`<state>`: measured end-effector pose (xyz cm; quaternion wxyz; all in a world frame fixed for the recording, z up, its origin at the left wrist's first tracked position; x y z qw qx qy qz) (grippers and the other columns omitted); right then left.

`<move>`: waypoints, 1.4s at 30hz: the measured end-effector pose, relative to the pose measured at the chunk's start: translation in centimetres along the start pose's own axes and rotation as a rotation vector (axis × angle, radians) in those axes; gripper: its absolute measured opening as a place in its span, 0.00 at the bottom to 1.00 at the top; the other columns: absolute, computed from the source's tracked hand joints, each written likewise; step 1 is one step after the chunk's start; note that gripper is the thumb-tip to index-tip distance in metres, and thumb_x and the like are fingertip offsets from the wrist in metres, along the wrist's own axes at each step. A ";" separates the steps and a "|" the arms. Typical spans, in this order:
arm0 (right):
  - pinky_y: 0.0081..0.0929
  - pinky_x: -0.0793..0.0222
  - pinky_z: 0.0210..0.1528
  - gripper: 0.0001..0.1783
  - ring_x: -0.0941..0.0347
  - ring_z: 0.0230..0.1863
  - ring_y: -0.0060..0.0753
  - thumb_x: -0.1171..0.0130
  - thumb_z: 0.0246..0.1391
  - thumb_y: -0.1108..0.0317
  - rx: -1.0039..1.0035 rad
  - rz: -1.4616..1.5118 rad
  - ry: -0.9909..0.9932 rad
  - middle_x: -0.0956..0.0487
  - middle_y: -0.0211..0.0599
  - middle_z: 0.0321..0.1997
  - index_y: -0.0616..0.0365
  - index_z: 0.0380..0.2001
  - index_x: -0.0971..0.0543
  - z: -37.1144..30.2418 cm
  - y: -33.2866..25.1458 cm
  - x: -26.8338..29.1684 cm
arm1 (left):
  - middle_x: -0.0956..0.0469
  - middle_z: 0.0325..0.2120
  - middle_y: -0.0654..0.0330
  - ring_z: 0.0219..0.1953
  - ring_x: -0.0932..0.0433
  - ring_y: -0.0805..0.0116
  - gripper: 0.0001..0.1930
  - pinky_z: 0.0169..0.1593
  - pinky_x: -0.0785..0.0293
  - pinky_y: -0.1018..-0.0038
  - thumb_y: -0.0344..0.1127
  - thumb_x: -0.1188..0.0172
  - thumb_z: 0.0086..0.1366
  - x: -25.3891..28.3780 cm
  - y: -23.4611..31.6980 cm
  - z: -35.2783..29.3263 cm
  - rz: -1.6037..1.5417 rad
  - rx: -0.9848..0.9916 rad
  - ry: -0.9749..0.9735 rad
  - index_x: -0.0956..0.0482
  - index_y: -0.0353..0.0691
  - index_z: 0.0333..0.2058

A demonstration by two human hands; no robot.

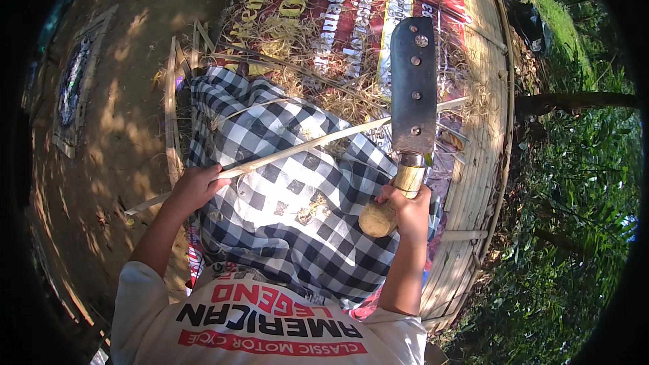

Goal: The person uses a large knife to shave and shape a long piece of bamboo held against a wooden block on a covered platform.

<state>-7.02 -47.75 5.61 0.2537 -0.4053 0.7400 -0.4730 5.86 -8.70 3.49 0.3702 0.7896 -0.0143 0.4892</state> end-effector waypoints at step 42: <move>0.30 0.25 0.28 0.06 0.24 0.21 0.30 0.41 0.40 0.81 -0.122 -0.154 -0.060 0.24 0.38 0.21 0.67 0.25 0.25 -1.6 1.6 3.3 | 0.26 0.17 0.48 0.22 0.25 0.46 0.17 0.26 0.32 0.56 0.48 0.41 0.63 0.2 0.8 0.0 0.034 0.028 0.022 0.25 0.39 0.37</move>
Point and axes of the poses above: each hand's wrist, its own z-axis towards the middle knuckle, its own x-axis out of the back of the hand, y = z × x, the point moved 5 cm from there along z, towards the middle knuckle
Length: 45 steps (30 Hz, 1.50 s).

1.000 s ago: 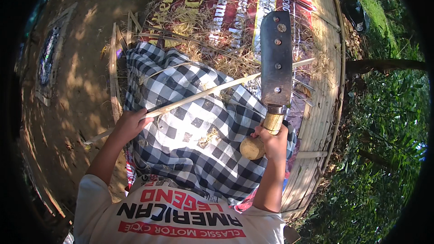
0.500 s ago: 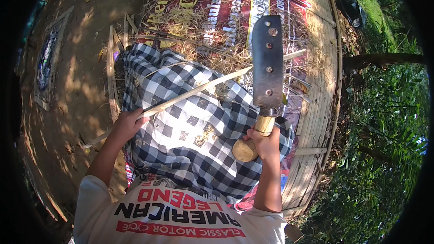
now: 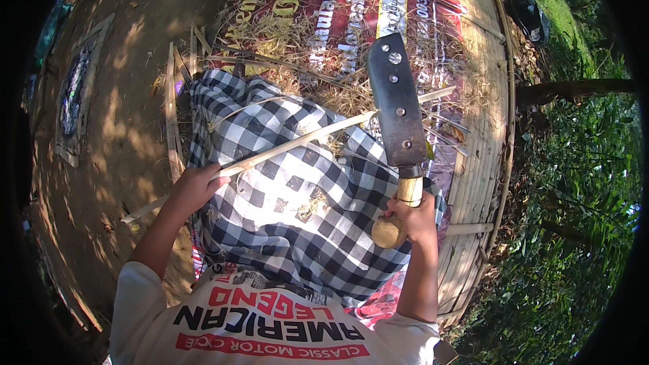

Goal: The person uses a large knife to shave and shape a long piece of bamboo held against a wooden block on a covered platform.

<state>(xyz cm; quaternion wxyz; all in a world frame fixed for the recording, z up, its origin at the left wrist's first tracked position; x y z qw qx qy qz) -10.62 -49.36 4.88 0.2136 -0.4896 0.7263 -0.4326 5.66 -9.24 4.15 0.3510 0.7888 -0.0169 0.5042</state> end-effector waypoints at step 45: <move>0.28 0.25 0.26 0.06 0.25 0.21 0.29 0.41 0.40 0.82 0.004 0.032 -0.107 0.23 0.39 0.22 0.68 0.26 0.26 0.9 -1.2 -1.5 | 0.27 0.15 0.49 0.19 0.24 0.49 0.17 0.23 0.32 0.60 0.47 0.40 0.63 -0.1 0.6 0.1 0.081 -0.030 0.062 0.24 0.37 0.37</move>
Point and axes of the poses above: each hand's wrist, its own z-axis towards the middle knuckle, its own x-axis out of the back of the hand, y = z × x, the point moved 5 cm from there along z, towards the middle knuckle
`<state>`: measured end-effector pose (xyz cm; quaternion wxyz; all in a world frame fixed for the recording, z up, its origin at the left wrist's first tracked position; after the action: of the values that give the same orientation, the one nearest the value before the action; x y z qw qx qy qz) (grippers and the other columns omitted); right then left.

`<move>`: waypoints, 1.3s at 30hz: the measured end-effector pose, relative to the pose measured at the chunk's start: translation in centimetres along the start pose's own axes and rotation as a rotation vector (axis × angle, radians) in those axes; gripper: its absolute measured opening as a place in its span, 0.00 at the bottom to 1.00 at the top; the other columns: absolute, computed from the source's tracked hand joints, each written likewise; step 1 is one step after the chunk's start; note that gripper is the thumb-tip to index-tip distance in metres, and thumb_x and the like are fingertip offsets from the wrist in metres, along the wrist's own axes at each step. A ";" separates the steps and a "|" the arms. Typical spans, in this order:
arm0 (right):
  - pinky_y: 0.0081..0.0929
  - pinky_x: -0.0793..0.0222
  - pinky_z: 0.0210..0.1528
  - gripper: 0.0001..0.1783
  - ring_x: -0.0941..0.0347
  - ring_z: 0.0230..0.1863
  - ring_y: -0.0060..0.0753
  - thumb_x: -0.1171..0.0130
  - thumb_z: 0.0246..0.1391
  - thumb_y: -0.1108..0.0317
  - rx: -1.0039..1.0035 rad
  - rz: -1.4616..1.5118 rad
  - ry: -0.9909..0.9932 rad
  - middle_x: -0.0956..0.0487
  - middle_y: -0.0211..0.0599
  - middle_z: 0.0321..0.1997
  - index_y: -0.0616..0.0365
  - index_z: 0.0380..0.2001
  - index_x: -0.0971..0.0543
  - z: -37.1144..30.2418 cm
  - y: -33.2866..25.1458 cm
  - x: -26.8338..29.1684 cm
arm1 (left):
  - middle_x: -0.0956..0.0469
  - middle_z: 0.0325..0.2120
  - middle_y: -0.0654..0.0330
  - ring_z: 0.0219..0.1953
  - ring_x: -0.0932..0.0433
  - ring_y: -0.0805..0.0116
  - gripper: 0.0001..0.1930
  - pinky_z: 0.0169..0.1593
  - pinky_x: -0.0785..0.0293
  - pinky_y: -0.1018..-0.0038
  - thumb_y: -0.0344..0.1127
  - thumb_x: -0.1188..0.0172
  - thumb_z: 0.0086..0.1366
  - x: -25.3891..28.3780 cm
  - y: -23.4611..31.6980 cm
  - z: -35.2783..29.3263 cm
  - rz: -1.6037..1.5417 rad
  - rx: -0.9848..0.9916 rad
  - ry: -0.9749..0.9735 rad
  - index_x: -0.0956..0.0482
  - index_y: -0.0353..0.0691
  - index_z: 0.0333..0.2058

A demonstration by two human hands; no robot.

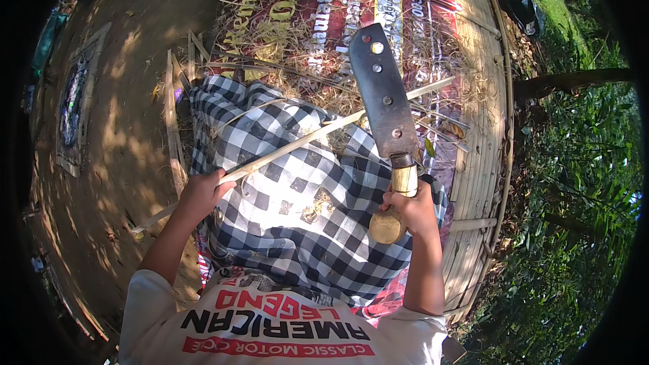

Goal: The person uses a large knife to shave and shape a long piece of bamboo held against a wooden block on a covered platform.

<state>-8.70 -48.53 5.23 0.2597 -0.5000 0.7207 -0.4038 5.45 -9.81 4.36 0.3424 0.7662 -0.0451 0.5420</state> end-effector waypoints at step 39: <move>0.28 0.25 0.26 0.07 0.24 0.21 0.32 0.40 0.40 0.81 -0.116 0.051 -0.059 0.24 0.39 0.21 0.68 0.26 0.26 -2.6 2.2 -5.4 | 0.26 0.15 0.49 0.19 0.24 0.48 0.18 0.23 0.30 0.60 0.49 0.43 0.65 -0.9 -0.6 -0.6 -0.005 0.005 -0.001 0.23 0.37 0.37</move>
<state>-9.86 -42.30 4.64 0.2617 -0.5075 0.7473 -0.3398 4.89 -9.28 3.39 0.3418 0.7674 -0.0422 0.5408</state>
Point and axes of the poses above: each hand's wrist, its own z-axis towards the middle knuckle, its own x-axis out of the back of the hand, y = z × x, the point moved 5 cm from there along z, towards the middle knuckle
